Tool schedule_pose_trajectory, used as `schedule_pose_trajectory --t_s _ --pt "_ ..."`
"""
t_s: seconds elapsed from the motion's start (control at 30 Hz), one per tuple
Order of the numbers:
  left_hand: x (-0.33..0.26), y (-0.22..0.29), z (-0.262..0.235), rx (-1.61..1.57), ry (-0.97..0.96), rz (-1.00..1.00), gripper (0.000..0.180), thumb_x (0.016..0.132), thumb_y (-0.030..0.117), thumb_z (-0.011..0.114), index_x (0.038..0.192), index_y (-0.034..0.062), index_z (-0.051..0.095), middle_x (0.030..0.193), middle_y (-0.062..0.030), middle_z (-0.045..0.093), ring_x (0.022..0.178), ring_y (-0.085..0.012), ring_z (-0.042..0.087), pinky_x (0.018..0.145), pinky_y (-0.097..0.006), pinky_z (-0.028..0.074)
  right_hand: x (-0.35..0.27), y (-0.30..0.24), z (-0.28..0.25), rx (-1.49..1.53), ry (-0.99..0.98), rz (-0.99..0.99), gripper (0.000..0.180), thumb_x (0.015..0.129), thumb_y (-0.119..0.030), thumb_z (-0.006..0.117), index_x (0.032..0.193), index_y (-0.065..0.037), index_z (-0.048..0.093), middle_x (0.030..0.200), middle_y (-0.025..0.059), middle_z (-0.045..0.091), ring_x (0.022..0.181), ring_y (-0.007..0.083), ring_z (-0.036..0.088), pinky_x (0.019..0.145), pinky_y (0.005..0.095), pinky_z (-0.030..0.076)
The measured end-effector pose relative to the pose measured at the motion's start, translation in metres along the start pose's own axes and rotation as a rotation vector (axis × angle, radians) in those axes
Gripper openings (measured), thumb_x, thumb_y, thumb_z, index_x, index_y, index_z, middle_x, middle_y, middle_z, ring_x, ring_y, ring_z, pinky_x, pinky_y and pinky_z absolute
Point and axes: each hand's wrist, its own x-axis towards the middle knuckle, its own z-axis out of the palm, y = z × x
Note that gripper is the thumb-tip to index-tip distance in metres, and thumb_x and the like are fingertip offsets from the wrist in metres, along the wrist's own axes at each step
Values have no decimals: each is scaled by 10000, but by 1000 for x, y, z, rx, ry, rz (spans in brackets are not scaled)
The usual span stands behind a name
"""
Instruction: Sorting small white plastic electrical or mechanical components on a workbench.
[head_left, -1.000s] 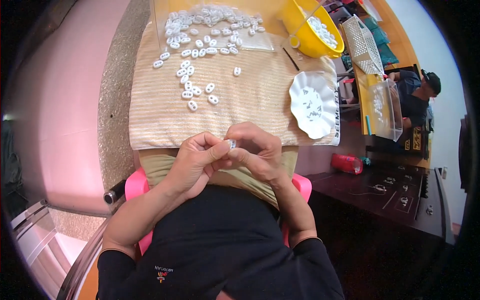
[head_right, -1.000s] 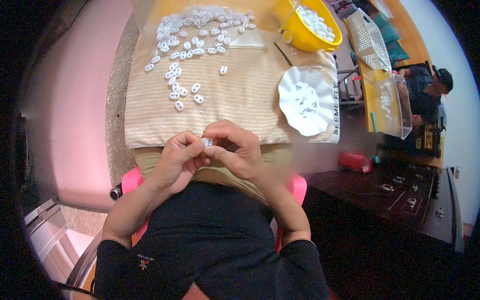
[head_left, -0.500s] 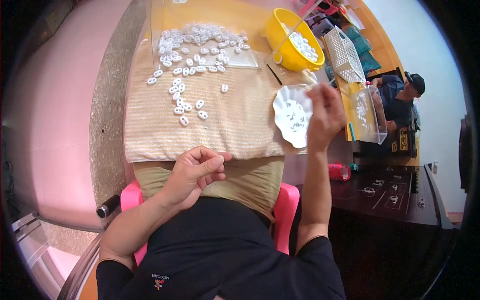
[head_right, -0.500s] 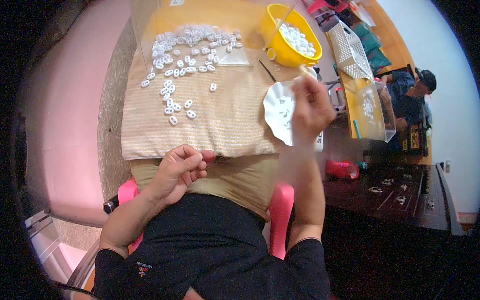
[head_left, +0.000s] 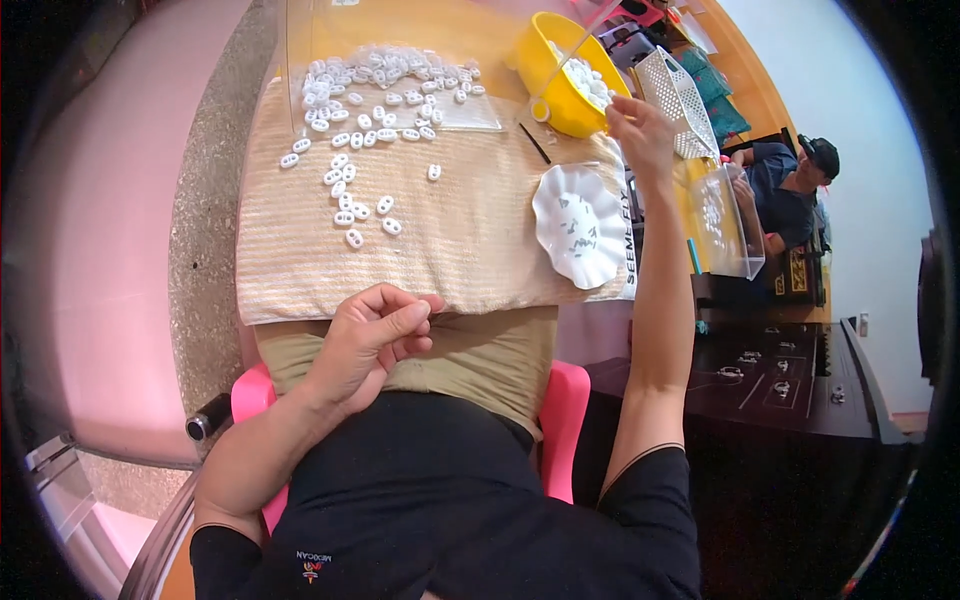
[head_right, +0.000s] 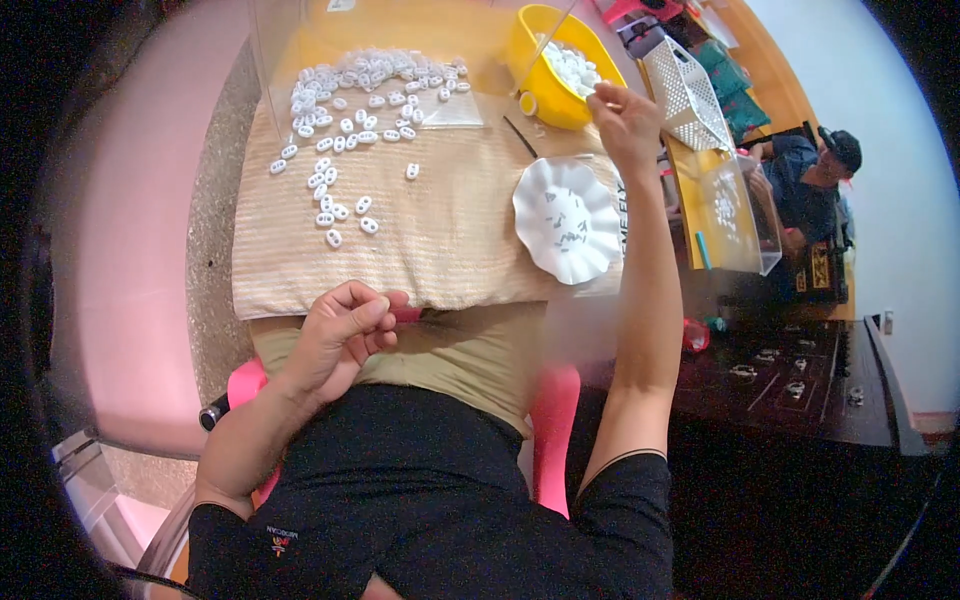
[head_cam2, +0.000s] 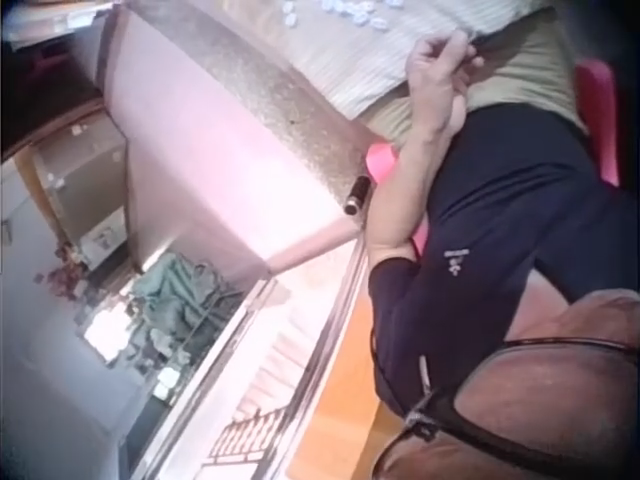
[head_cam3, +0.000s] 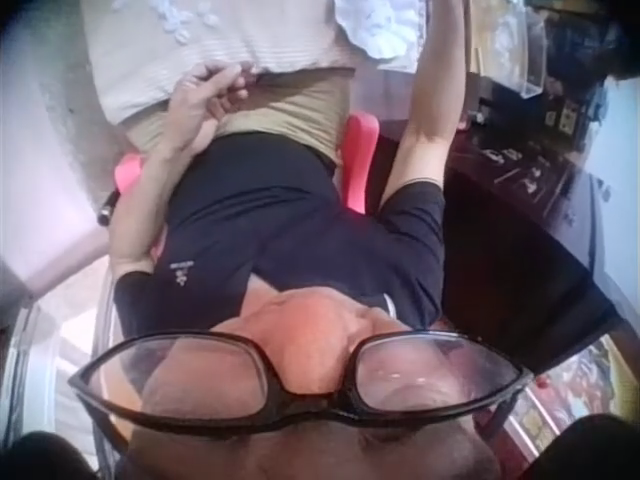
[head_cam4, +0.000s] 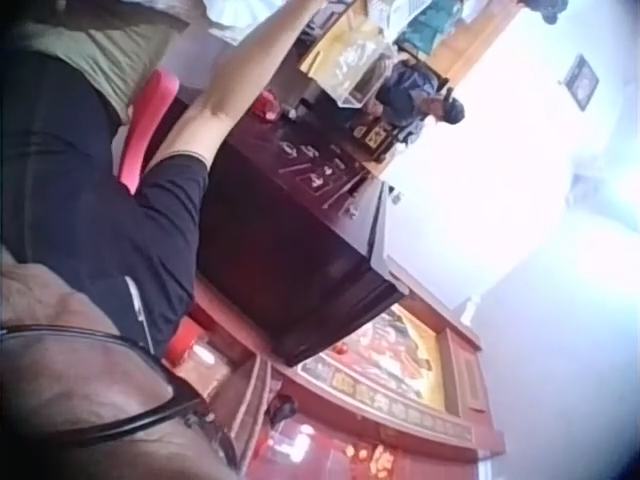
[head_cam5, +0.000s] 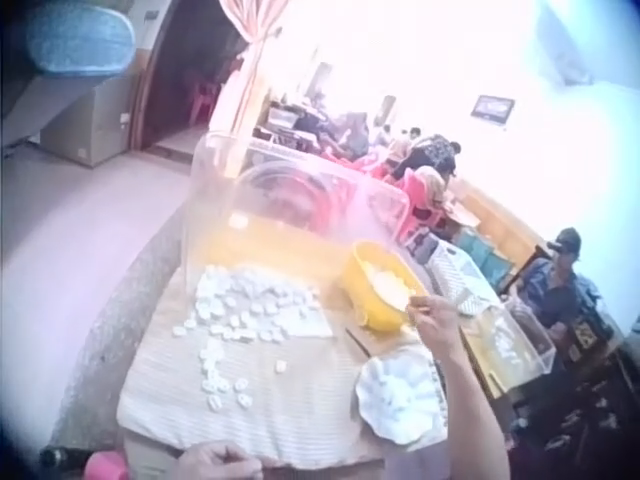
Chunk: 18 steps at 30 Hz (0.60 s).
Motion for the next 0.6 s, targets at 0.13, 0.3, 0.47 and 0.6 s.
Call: schedule_pose_trajectory --t_s 0.13,0.3,0.47,0.6 --pt "-2 -2 1 52 13 -18 70 877 87 677 916 47 635 1043 -100 670 757 -75 610 712 -238 537 -43 -12 10 68 -101 -40 176 840 -73 669 985 25 694 781 46 680 706 83 619 625 223 482" --pt "-1 -4 1 61 -4 12 83 876 97 681 925 49 635 1021 -89 674 757 -69 604 704 -233 536 -81 -30 39 -2 -290 -100 158 860 -52 672 998 26 674 818 26 656 746 77 603 664 222 491" --pt "-2 -6 -2 94 6 36 94 881 103 677 942 48 633 980 -71 676 760 -67 604 692 -231 538 -102 -63 85 -2 -438 -114 204 838 -92 698 1018 5 692 830 70 691 727 116 628 677 262 514" --pt "-4 -5 -1 94 -5 27 66 885 86 661 914 49 615 1002 -84 659 831 -106 627 706 -245 545 -101 -71 111 -108 -432 -179 212 821 -143 692 994 -21 706 842 105 703 695 172 633 665 300 509"
